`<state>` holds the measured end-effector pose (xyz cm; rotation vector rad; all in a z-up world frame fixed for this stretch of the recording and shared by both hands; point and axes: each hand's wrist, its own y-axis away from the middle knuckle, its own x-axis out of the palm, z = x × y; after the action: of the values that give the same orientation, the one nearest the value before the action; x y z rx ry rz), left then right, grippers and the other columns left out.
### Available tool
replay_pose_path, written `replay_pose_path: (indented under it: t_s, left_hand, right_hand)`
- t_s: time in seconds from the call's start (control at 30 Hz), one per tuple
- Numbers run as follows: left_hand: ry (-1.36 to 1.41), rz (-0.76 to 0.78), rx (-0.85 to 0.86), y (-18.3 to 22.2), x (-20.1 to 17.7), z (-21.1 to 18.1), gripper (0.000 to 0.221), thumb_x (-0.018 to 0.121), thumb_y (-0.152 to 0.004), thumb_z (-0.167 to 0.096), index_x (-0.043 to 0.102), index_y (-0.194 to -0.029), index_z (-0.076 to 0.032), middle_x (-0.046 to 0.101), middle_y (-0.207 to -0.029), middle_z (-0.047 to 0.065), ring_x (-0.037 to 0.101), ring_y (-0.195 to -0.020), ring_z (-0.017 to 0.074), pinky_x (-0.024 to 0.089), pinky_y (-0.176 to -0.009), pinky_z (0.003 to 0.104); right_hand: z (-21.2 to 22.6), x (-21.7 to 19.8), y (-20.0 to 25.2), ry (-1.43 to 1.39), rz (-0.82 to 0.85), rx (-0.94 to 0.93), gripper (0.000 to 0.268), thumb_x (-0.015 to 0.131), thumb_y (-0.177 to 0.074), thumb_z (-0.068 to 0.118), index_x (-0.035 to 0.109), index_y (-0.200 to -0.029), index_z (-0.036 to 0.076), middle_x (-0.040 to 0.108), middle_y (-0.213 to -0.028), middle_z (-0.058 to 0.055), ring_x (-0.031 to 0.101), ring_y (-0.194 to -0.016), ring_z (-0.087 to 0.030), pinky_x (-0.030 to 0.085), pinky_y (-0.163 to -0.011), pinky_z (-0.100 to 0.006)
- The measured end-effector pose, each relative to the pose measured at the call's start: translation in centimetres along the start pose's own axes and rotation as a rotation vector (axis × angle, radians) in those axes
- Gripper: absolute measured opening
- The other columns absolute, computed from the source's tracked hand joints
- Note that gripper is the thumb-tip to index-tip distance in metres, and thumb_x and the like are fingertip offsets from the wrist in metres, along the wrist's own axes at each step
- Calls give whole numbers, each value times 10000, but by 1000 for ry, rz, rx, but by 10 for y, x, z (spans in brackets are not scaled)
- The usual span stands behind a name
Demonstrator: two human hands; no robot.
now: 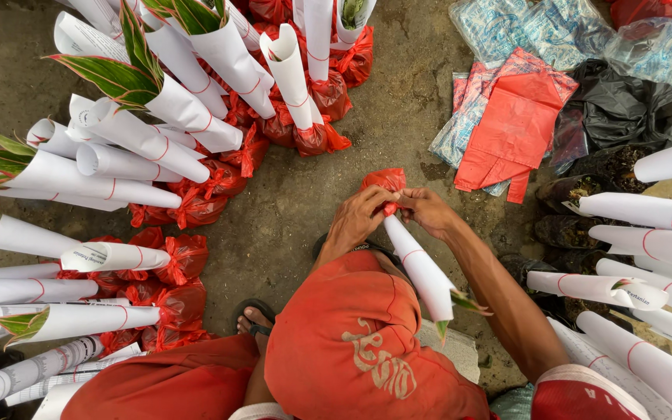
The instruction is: The person wraps small potted plants in white paper and red plastic bags. They pick up a plant, place it into a red bag, and tie the bag closed. The wrapped plants are set aside in a growing pile.
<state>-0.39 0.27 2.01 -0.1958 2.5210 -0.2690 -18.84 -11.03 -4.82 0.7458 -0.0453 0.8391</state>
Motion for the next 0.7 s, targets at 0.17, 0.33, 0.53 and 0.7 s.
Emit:
replay_pose_path:
  t_s: [0.17, 0.33, 0.53, 0.7]
  left_hand:
    - [33, -91, -343, -2, 9, 12, 108, 684, -938, -211, 751, -995, -148, 741, -1052, -21, 715, -834, 209, 562, -732, 349]
    - [136, -223, -546, 5, 20, 55, 273, 661, -1007, -319, 726, -1066, -60, 706, -1020, 42, 699, -892, 187, 551, -789, 346]
    - [451, -380, -715, 31, 49, 109, 381, 569, -1034, -370, 617, -1265, -70, 703, -1096, 54, 700, -881, 152, 558, -751, 315]
    - [611, -463, -803, 51, 67, 133, 334, 566, -1035, -326, 600, -1244, -67, 700, -1100, 54, 673, -834, 131, 531, -658, 279]
  right_hand:
    - [-2, -2, -18, 31, -191, -44, 137, 603, -1032, 141, 663, -993, 24, 679, -841, -46, 538, -663, -129, 463, -602, -283]
    - [0, -22, -26, 821, -293, -910, 419, 766, -812, 150, 582, -1143, -29, 662, -1068, -139, 666, -940, -238, 584, -798, -371]
    - [-11, 35, -21, 930, -376, -798, 1065, 944, -610, 304, 411, -1453, -69, 429, -1408, -331, 434, -1284, -450, 425, -1002, -549]
    - [-11, 52, -63, 787, -631, -550, 803, 889, -684, 269, 565, -1386, 51, 673, -1191, -205, 653, -1108, -368, 526, -960, -453]
